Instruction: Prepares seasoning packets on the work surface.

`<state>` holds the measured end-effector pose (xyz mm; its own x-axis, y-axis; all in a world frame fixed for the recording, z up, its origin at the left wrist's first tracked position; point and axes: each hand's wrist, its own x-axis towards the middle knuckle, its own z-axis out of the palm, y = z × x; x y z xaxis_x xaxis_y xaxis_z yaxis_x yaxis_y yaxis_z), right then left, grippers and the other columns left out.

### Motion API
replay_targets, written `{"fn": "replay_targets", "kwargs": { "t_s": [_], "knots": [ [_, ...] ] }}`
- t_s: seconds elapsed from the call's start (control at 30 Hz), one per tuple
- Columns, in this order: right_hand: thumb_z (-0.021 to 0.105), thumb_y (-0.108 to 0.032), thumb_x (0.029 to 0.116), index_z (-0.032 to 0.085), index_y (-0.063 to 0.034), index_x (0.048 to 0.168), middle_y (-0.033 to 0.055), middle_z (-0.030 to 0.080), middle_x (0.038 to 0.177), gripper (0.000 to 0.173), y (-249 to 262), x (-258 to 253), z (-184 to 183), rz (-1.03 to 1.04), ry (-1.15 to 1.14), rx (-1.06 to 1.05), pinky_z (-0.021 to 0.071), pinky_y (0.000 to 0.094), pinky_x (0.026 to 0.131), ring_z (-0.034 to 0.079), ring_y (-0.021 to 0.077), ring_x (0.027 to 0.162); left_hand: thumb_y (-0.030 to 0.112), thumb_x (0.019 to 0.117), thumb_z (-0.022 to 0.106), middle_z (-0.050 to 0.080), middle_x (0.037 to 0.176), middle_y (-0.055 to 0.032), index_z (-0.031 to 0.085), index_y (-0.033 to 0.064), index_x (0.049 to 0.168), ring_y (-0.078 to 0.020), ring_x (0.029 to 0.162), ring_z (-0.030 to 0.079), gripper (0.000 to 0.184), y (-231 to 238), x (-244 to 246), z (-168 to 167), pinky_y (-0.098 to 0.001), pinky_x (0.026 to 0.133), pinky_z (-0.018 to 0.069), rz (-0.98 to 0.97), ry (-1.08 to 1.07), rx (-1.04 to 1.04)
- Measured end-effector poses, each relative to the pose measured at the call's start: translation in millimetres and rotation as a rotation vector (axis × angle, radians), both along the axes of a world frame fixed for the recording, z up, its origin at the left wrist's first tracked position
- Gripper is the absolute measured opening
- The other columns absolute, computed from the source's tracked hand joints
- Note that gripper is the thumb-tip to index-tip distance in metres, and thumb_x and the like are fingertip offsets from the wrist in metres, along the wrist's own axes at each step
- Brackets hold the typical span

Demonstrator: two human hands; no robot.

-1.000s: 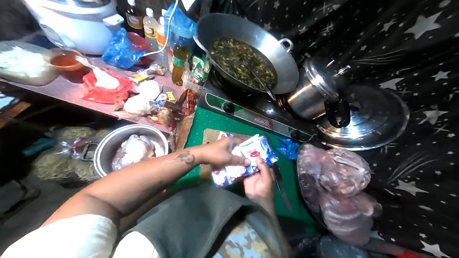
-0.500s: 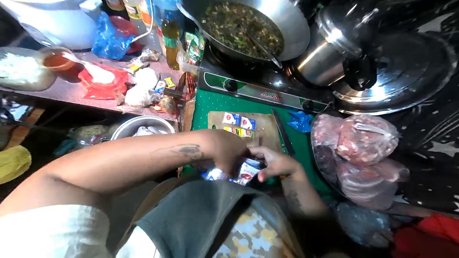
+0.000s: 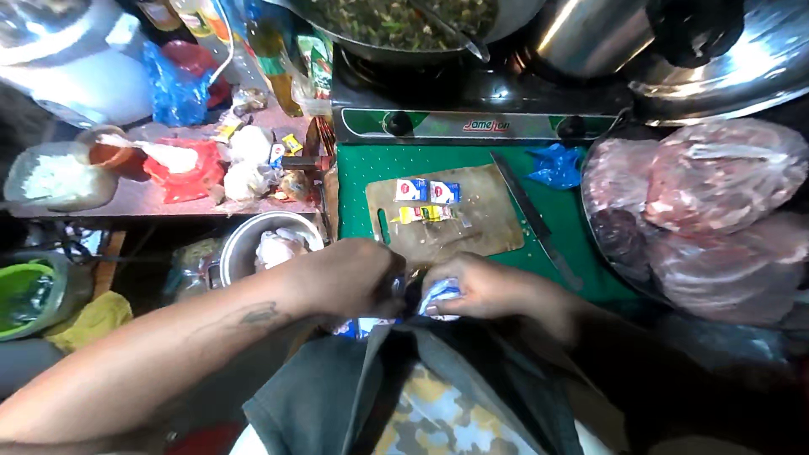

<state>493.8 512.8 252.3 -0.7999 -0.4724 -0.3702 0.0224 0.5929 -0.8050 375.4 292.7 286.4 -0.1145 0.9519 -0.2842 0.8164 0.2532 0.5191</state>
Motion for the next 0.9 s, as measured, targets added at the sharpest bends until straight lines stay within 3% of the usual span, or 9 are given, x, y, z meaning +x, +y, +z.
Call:
{"fn": "replay_targets", "kwargs": {
  "t_s": [0.17,0.23,0.3,0.37,0.43,0.53,0.67,0.8,0.9],
  "knots": [
    [0.076,-0.019,0.0916,0.072,-0.0050,0.106,-0.0027,0.073,0.089,0.020,18.6,10.8,-19.0,-0.348,-0.087,-0.324,0.0579,0.0188,0.075,0.067,-0.0015,0.077,0.043,0.0891,0.076,0.064,0.068,0.0047,0.074,0.0160,0.097,-0.0064,0.057,0.060,0.028,-12.9,-12.2,-6.9,-0.0301,0.054,0.0529,0.327,-0.238,0.032],
    [0.069,-0.009,0.0931,0.070,-0.0031,0.104,-0.0010,0.074,0.088,0.013,20.7,13.9,-22.0,-0.649,-0.133,-0.573,0.0603,0.0221,0.074,0.070,0.0045,0.077,0.029,0.0912,0.077,0.071,0.073,0.0001,0.073,0.0106,0.100,-0.0078,0.059,0.065,0.021,-15.3,-19.9,-15.2,-0.0277,0.055,0.0567,0.550,-0.469,0.139],
    [0.056,-0.010,0.1028,0.065,0.0008,0.109,0.0075,0.073,0.089,0.015,16.7,11.4,-26.7,-0.991,-0.216,-0.814,0.0629,0.0286,0.068,0.072,0.0141,0.076,0.020,0.0971,0.070,0.070,0.073,-0.0033,0.070,0.0080,0.100,-0.0080,0.054,0.062,0.013,-15.0,-22.1,-25.4,-0.0236,0.049,0.0525,0.804,-0.713,0.308],
    [0.047,-0.020,0.1098,0.058,0.0002,0.117,0.0116,0.070,0.093,0.024,8.3,-0.2,-32.0,-1.258,-0.266,-0.929,0.0633,0.0320,0.063,0.072,0.0188,0.075,0.025,0.1046,0.059,0.068,0.074,-0.0019,0.068,0.0102,0.104,-0.0060,0.055,0.060,0.017,-12.0,-23.2,-35.0,-0.0212,0.049,0.0512,1.001,-0.916,0.439],
    [0.048,-0.024,0.1100,0.056,-0.0005,0.123,0.0129,0.069,0.096,0.029,1.3,-17.0,-43.9,-1.387,-0.264,-0.922,0.0624,0.0333,0.063,0.071,0.0202,0.076,0.034,0.1085,0.050,0.070,0.078,0.0000,0.066,0.0125,0.108,-0.0062,0.060,0.066,0.027,-6.5,-22.2,-33.9,-0.0234,0.054,0.0575,1.157,-1.062,0.551],
    [0.062,-0.016,0.1037,0.054,0.0018,0.130,0.0147,0.067,0.102,0.033,-12.4,-36.9,-68.0,-1.342,-0.134,-0.656,0.0614,0.0327,0.064,0.070,0.0190,0.079,0.047,0.1082,0.044,0.073,0.088,-0.0010,0.065,0.0145,0.119,-0.0101,0.072,0.071,0.040,-7.0,-22.5,-38.7,-0.0300,0.064,0.0618,1.306,-1.175,0.668],
    [0.079,-0.014,0.0906,0.058,0.0036,0.128,0.0184,0.068,0.110,0.047,-31.2,-56.6,-85.9,-1.172,0.051,-0.361,0.0593,0.0376,0.085,0.069,0.0205,0.096,0.053,0.1057,0.048,0.072,0.086,-0.0009,0.065,0.0159,0.114,-0.0104,0.071,0.070,0.041,-17.2,-21.8,-51.3,-0.0304,0.063,0.0609,1.381,-1.198,0.745],
    [0.069,-0.012,0.0985,0.059,0.0009,0.128,0.0143,0.068,0.105,0.033,-43.3,-62.3,-66.3,-1.182,-0.070,-0.625,0.0606,0.0352,0.074,0.069,0.0189,0.087,0.045,0.1067,0.050,0.072,0.084,-0.0014,0.064,0.0129,0.111,-0.0104,0.069,0.070,0.035,-20.1,-19.1,-52.5,-0.0294,0.061,0.0608,1.469,-1.068,0.768],
    [0.060,-0.009,0.1014,0.058,-0.0001,0.128,0.0112,0.069,0.102,0.028,-40.4,-51.3,-47.8,-1.000,-0.136,-0.768,0.0623,0.0347,0.073,0.070,0.0174,0.084,0.033,0.1072,0.055,0.071,0.085,-0.0037,0.063,0.0061,0.113,-0.0115,0.072,0.070,0.029,-18.7,-22.6,-53.4,-0.0304,0.067,0.0609,1.499,-0.979,0.816]
  ]
}}
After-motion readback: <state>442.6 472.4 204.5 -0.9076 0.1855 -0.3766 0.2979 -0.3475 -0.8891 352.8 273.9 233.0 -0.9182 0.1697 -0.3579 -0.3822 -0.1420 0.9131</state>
